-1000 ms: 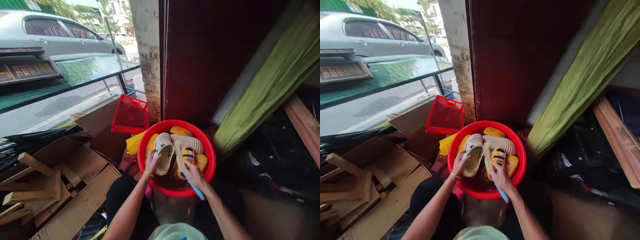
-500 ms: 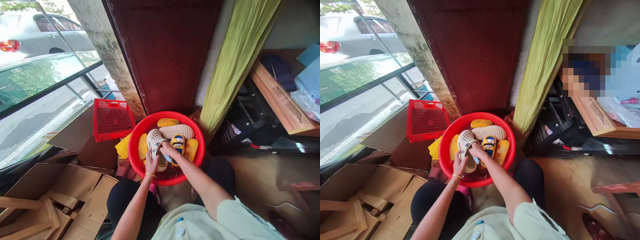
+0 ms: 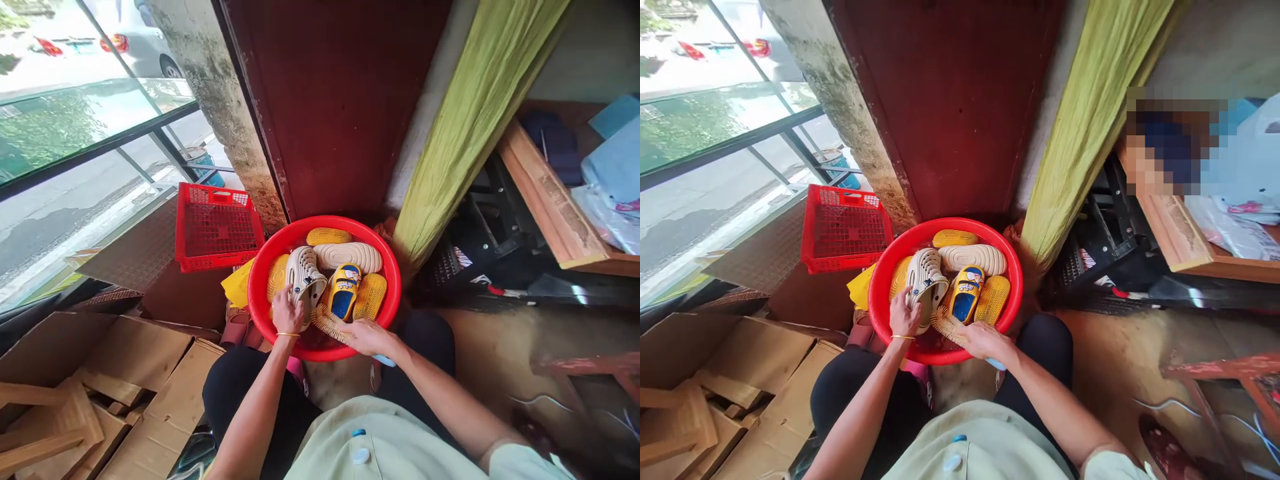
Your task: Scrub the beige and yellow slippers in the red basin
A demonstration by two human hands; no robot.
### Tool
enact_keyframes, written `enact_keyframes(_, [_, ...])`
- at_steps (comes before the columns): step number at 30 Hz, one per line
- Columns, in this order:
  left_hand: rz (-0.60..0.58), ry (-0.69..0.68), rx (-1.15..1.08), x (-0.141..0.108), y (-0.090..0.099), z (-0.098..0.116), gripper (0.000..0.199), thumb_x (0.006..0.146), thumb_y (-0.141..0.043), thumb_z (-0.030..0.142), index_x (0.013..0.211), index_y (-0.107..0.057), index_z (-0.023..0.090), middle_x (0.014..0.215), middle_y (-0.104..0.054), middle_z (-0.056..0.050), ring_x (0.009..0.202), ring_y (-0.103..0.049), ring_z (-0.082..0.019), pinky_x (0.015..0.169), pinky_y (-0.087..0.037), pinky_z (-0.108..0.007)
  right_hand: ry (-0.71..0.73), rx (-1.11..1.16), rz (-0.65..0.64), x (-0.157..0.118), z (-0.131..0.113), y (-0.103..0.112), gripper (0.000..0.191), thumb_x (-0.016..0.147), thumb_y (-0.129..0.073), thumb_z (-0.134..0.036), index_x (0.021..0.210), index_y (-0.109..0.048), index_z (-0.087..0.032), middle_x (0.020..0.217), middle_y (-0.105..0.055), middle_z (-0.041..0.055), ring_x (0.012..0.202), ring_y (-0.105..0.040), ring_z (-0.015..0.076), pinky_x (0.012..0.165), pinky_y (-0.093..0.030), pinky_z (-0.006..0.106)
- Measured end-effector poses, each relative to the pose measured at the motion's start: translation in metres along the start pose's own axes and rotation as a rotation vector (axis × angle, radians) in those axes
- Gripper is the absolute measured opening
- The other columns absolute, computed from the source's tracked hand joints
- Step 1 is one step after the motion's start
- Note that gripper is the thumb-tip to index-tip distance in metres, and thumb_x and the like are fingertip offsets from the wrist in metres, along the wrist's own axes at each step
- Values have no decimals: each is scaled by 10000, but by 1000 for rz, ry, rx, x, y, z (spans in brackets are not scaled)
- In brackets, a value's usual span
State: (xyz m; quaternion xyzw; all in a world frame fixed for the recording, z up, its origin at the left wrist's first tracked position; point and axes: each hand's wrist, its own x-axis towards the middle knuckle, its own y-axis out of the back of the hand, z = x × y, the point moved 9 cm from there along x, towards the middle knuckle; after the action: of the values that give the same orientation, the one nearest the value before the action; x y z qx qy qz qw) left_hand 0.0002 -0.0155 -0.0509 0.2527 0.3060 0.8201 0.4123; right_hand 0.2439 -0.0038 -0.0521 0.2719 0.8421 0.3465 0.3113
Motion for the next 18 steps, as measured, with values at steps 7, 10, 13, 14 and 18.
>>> enact_keyframes(7, [191,-299,82,-10,34,39,637,853,-574,248,1468,-438,148,1495,-495,-198,1406,-435,-333,1202,-315,-493,-65,-120,-6,37,-23,-24,208,734,-656,-68,866,-801,-138,952,-781,180,977,-717,335,814,-514,361])
enact_keyframes(10, [259,-314,-3,-10,45,36,644,852,-571,273,1464,-438,123,1491,-491,-216,1430,-413,-337,1219,-291,-488,-36,-70,0,42,-19,-18,207,789,-649,-124,917,-804,-171,983,-786,149,972,-721,308,812,-507,338])
enact_keyframes(13, [281,-149,-260,-1,45,10,597,856,-532,289,1432,-489,137,1416,-566,-178,1366,-496,-314,1174,-368,-461,15,84,4,36,-7,-10,324,859,-627,-234,1149,-769,-258,1009,-790,57,927,-722,235,797,-504,286])
enact_keyframes(14, [267,-52,-372,3,39,-3,571,858,-520,304,1408,-518,149,1370,-603,-155,1318,-541,-299,1137,-413,-443,22,153,28,33,-4,-7,388,869,-617,-247,1239,-732,-269,1014,-788,38,909,-719,217,796,-506,276])
enact_keyframes(18, [111,347,-690,12,-7,-45,518,817,-563,426,1263,-630,172,1100,-717,-82,1056,-679,-245,947,-545,-385,74,307,320,17,-4,9,498,930,-513,-219,1419,-608,-214,1186,-747,70,1018,-692,211,909,-523,308])
